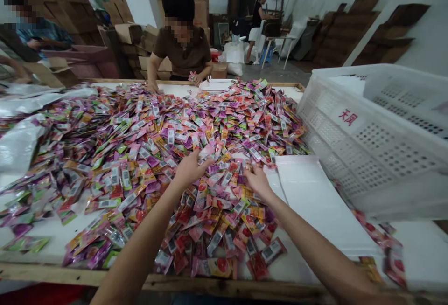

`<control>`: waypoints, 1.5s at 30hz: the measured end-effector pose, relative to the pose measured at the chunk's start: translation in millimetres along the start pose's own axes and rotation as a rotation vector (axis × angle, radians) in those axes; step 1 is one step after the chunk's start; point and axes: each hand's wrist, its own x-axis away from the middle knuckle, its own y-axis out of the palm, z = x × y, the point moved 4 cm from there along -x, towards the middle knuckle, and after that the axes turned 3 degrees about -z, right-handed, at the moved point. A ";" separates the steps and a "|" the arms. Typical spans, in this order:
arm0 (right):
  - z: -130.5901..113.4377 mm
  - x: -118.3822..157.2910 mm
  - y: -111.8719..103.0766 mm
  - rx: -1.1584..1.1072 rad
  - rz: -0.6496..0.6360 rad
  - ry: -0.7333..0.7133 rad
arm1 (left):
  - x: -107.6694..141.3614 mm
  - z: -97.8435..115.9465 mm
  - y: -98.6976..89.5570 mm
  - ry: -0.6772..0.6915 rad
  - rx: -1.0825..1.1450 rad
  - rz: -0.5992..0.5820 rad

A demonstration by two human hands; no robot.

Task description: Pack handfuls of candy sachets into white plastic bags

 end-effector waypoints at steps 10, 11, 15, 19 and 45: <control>-19.4 -7.7 53.1 0.173 0.007 0.061 | -12.3 32.0 54.5 0.171 -0.152 -0.182; -13.7 -7.6 47.2 0.099 0.027 0.054 | -8.8 25.5 50.6 0.176 -0.144 -0.173; 12.6 -14.2 9.9 -0.218 0.074 0.115 | -3.0 -3.5 29.3 0.127 0.106 -0.049; 25.1 -27.9 -26.3 -0.235 0.157 0.028 | -9.5 -28.8 15.5 -0.030 0.496 0.096; 10.3 -44.4 -37.0 -0.356 -0.115 0.012 | -6.4 -21.7 -5.4 0.116 0.594 0.125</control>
